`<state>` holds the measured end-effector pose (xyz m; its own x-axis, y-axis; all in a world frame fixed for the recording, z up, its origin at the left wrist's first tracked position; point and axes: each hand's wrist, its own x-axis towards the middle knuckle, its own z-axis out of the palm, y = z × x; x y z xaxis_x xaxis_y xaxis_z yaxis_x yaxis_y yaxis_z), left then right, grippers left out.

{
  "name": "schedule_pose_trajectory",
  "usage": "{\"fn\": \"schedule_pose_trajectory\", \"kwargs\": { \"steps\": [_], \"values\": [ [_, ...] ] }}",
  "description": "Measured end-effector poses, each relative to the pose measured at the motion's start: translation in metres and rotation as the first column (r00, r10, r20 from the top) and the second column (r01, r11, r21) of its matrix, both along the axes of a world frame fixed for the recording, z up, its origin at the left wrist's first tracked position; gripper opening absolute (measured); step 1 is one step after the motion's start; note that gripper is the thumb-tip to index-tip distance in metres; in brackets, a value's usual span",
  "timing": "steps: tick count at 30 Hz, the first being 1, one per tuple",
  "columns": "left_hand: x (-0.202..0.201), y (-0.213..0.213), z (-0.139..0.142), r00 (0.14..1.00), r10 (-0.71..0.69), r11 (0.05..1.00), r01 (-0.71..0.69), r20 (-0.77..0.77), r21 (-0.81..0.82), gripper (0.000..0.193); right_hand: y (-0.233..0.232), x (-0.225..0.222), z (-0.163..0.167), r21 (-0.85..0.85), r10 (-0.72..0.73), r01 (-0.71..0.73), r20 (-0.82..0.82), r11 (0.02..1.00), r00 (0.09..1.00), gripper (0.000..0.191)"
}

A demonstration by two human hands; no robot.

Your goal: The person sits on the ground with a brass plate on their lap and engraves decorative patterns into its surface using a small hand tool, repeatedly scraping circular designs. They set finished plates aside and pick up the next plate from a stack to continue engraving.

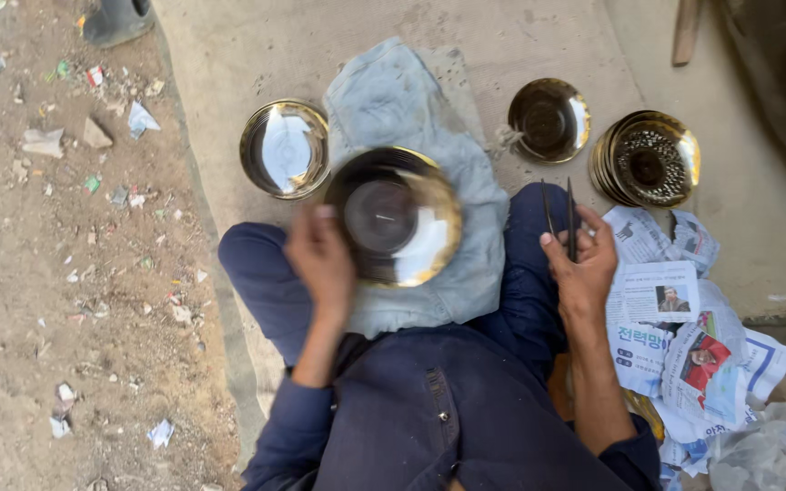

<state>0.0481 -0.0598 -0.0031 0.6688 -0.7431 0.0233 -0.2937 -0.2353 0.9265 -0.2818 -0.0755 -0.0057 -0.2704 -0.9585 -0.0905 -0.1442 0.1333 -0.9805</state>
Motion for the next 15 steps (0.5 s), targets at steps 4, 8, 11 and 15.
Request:
{"fn": "schedule_pose_trajectory", "kwargs": {
  "steps": [4, 8, 11, 15],
  "values": [
    [-0.049, 0.001, -0.004, 0.978, -0.198, 0.957, 0.208, 0.067, -0.203, 0.028, 0.016, 0.033, 0.063, -0.07, 0.15, -0.186, -0.354, 0.98, 0.923, 0.057],
    [-0.056, 0.007, 0.003, 0.872, -0.301, 0.931, 0.356, 0.385, -0.079, 0.068, 0.028, 0.062, 0.104, 0.022, 0.326, -0.439, -0.704, 0.898, 0.631, 0.052],
    [-0.059, 0.01, 0.01, 0.854, -0.399, 0.913, 0.405, 0.334, 0.056, 0.112, 0.025, 0.082, 0.119, 0.152, 0.419, -0.513, -0.785, 0.845, 0.457, 0.046],
    [-0.059, 0.009, 0.013, 0.841, -0.415, 0.906, 0.416, 0.347, 0.074, 0.117, 0.018, 0.1, 0.125, 0.18, 0.448, -0.584, -0.821, 0.791, 0.354, 0.045]
  ]
}}
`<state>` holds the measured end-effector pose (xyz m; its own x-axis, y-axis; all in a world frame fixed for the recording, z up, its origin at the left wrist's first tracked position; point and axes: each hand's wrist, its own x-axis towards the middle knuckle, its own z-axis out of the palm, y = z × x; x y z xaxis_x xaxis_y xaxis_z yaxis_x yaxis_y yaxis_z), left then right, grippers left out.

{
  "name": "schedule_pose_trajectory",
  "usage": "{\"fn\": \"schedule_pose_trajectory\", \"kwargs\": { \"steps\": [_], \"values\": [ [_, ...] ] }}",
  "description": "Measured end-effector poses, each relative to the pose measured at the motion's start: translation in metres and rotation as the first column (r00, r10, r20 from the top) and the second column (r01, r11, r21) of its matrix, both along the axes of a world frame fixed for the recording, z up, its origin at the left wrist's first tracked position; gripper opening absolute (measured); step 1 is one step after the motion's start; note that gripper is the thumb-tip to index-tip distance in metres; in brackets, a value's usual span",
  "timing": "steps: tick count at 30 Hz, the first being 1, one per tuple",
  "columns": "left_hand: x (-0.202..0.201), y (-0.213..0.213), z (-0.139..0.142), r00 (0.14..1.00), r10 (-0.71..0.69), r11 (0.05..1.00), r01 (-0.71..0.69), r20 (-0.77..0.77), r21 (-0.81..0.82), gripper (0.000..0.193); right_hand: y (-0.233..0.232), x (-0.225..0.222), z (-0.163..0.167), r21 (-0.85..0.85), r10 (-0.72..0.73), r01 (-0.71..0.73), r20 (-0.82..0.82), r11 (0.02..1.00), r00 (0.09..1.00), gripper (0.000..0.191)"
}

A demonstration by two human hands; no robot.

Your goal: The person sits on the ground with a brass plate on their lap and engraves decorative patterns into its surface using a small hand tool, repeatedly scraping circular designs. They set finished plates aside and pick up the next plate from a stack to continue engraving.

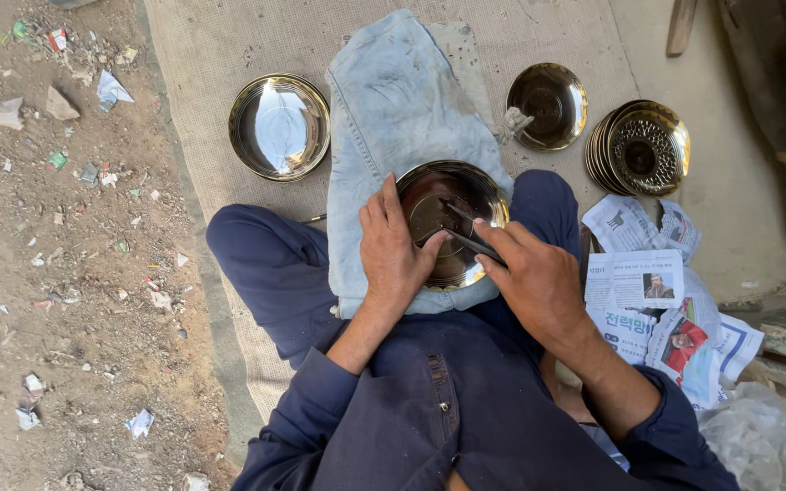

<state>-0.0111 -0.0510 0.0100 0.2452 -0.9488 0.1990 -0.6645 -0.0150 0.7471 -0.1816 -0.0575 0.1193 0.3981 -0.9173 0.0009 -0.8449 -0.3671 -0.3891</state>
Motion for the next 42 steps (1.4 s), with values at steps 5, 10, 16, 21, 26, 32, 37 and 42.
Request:
{"fn": "schedule_pose_trajectory", "kwargs": {
  "steps": [5, 10, 16, 21, 26, 32, 37, 42],
  "values": [
    [0.004, 0.0, 0.0, 1.0, -0.006, 1.0, 0.006, -0.022, -0.004, 0.114, -0.003, 0.007, -0.002, 0.037, 0.025, -0.022, -0.091, 0.999, 0.996, 0.046],
    [0.004, 0.0, -0.002, 0.999, -0.005, 1.0, 0.006, -0.034, 0.006, 0.113, -0.001, 0.011, -0.008, 0.001, 0.043, -0.044, -0.128, 0.999, 0.991, 0.047],
    [0.004, -0.001, -0.004, 0.999, -0.026, 0.999, 0.028, -0.034, 0.037, 0.111, 0.0, 0.011, -0.012, 0.036, 0.047, -0.042, -0.153, 0.998, 0.987, 0.048],
    [0.004, 0.0, -0.003, 0.999, -0.026, 0.999, 0.026, -0.028, 0.019, 0.112, 0.001, 0.012, -0.013, 0.052, 0.044, -0.035, -0.172, 0.998, 0.984, 0.047],
    [0.004, 0.0, -0.002, 0.998, -0.025, 0.999, 0.027, -0.052, 0.034, 0.111, 0.002, 0.013, -0.013, 0.03, 0.056, -0.052, -0.161, 0.998, 0.985, 0.047],
    [0.004, -0.001, -0.001, 0.998, -0.014, 1.0, 0.016, -0.056, 0.026, 0.111, -0.005, 0.013, -0.013, 0.052, 0.084, -0.075, -0.196, 0.996, 0.977, 0.048],
    [0.005, 0.001, -0.001, 0.998, -0.012, 1.0, 0.013, -0.067, 0.013, 0.111, 0.006, 0.018, -0.013, -0.029, 0.08, -0.087, -0.187, 0.996, 0.979, 0.047],
    [0.006, 0.001, -0.002, 0.997, -0.016, 1.0, 0.017, -0.071, 0.009, 0.11, 0.009, 0.02, -0.016, 0.028, 0.056, -0.052, -0.204, 0.998, 0.977, 0.045]
  ]
}}
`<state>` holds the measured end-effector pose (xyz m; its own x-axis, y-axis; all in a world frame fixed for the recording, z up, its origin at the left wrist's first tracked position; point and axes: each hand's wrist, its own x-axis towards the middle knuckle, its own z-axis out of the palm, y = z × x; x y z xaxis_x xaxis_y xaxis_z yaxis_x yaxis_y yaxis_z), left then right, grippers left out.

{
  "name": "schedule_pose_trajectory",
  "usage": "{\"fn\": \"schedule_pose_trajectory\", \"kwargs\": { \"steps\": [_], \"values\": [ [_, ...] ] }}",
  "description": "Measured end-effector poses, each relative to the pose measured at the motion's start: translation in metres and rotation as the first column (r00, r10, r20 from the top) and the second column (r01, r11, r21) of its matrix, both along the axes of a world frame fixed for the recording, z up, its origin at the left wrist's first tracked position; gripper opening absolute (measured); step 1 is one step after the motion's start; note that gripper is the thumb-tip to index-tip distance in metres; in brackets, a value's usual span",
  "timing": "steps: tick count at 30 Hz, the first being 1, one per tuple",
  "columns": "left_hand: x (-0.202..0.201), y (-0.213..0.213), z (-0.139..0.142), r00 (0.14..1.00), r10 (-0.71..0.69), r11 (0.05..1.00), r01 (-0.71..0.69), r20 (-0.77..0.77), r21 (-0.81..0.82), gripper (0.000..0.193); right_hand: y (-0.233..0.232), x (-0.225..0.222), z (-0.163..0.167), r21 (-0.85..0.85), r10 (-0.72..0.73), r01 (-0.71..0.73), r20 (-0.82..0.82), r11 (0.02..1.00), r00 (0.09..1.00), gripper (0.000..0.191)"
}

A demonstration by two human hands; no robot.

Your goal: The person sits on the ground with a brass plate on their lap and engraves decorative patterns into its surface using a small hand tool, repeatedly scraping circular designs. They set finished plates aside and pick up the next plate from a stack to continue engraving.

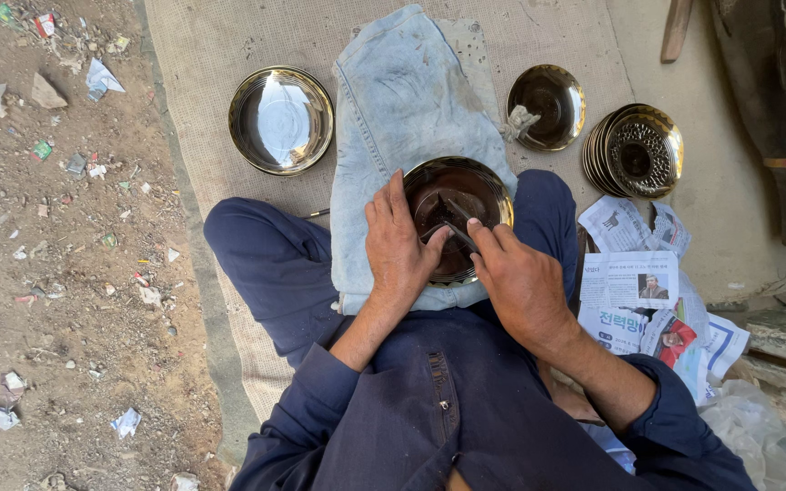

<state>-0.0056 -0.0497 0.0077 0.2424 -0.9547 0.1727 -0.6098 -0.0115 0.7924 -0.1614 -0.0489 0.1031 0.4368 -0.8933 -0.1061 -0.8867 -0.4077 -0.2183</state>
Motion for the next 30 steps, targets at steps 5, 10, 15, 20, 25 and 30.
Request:
{"fn": "schedule_pose_trajectory", "kwargs": {
  "steps": [5, 10, 15, 20, 25, 30],
  "values": [
    [0.0, 0.0, 0.0, 1.0, -0.014, 1.0, 0.014, 0.005, 0.002, 0.109, -0.003, -0.002, 0.0, 0.03, -0.011, 0.011, -0.015, 0.999, 1.0, 0.046],
    [0.0, 0.0, -0.001, 1.0, -0.005, 1.0, 0.005, 0.004, 0.0, 0.11, -0.004, -0.001, 0.002, 0.0, 0.025, -0.025, 0.003, 1.0, 1.0, 0.047],
    [0.0, 0.001, -0.001, 1.0, -0.006, 1.0, 0.006, -0.008, 0.007, 0.11, -0.009, -0.003, 0.005, 0.008, 0.088, -0.088, 0.01, 0.996, 0.996, 0.045],
    [0.001, 0.0, 0.0, 1.0, -0.002, 1.0, 0.002, -0.004, 0.002, 0.11, -0.005, 0.0, 0.007, -0.018, 0.074, -0.074, 0.015, 0.997, 0.997, 0.046],
    [0.001, 0.001, 0.0, 1.0, -0.005, 1.0, 0.004, -0.024, -0.013, 0.108, 0.001, 0.004, 0.004, -0.016, 0.049, -0.05, -0.04, 0.999, 0.998, 0.047],
    [0.001, 0.001, -0.002, 1.0, -0.005, 1.0, 0.005, -0.008, -0.002, 0.109, -0.002, 0.003, -0.001, 0.014, 0.045, -0.044, -0.055, 0.999, 0.997, 0.046]
  ]
}}
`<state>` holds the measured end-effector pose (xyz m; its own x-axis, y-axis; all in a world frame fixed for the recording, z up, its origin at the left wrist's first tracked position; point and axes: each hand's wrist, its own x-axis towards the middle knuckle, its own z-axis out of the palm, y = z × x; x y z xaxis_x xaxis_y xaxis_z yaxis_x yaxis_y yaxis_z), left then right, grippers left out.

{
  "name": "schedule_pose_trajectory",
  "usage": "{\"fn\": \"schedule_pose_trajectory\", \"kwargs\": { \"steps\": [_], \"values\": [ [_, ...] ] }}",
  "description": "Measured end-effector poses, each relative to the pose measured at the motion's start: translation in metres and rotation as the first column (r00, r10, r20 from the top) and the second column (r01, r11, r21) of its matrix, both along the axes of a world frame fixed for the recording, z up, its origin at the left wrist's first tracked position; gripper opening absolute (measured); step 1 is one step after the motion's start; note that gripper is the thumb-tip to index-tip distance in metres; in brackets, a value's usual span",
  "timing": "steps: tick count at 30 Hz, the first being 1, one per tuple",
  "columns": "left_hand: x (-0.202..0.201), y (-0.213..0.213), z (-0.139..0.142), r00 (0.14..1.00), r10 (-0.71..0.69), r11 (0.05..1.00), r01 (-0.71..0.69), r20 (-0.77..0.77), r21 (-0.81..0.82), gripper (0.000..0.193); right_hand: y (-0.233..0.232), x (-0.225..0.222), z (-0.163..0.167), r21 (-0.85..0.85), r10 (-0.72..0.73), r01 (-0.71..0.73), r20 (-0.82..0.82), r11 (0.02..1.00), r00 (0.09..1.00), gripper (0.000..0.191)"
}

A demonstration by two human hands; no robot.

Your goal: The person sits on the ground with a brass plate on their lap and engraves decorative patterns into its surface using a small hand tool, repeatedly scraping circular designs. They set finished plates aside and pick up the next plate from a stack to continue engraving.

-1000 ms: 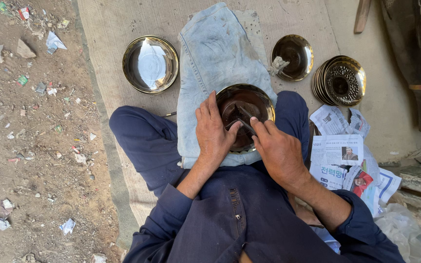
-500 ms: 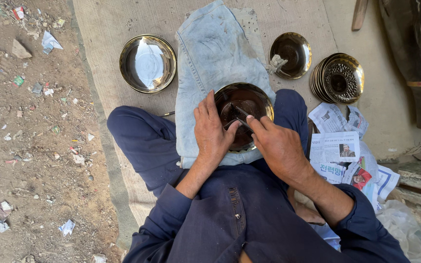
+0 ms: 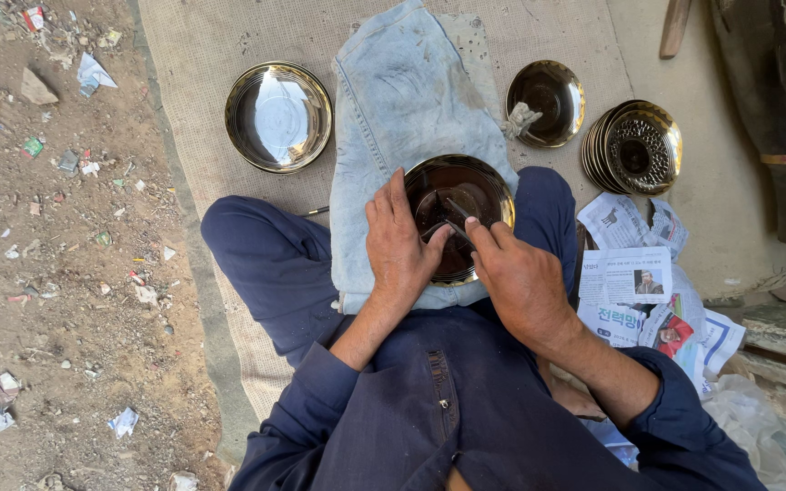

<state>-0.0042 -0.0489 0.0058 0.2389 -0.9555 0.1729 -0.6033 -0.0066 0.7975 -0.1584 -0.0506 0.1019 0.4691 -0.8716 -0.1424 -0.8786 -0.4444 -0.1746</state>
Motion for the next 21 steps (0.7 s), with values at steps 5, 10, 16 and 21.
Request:
{"fn": "schedule_pose_trajectory", "kwargs": {
  "steps": [5, 10, 16, 21],
  "values": [
    [-0.0006, 0.0002, -0.0012, 1.0, -0.003, 1.0, 0.003, -0.004, -0.014, 0.109, -0.0017, -0.002, -0.001, -0.001, 0.002, -0.002, 0.003, 1.0, 1.0, 0.046],
    [0.0003, -0.0006, -0.0011, 1.0, -0.005, 1.0, 0.005, -0.001, 0.007, 0.109, -0.0003, 0.0027, -0.001, 0.009, -0.02, 0.021, -0.04, 1.0, 0.999, 0.046],
    [-0.0002, -0.001, -0.0011, 1.0, -0.013, 1.0, 0.013, 0.003, 0.005, 0.109, 0.0013, 0.0049, 0.0006, 0.017, -0.053, 0.054, -0.048, 0.998, 0.997, 0.047],
    [0.001, 0.0002, -0.0006, 1.0, -0.015, 1.0, 0.015, 0.0, -0.005, 0.108, 0.0034, 0.0073, 0.0004, 0.003, -0.063, 0.063, -0.054, 0.998, 0.997, 0.046]
  ]
}}
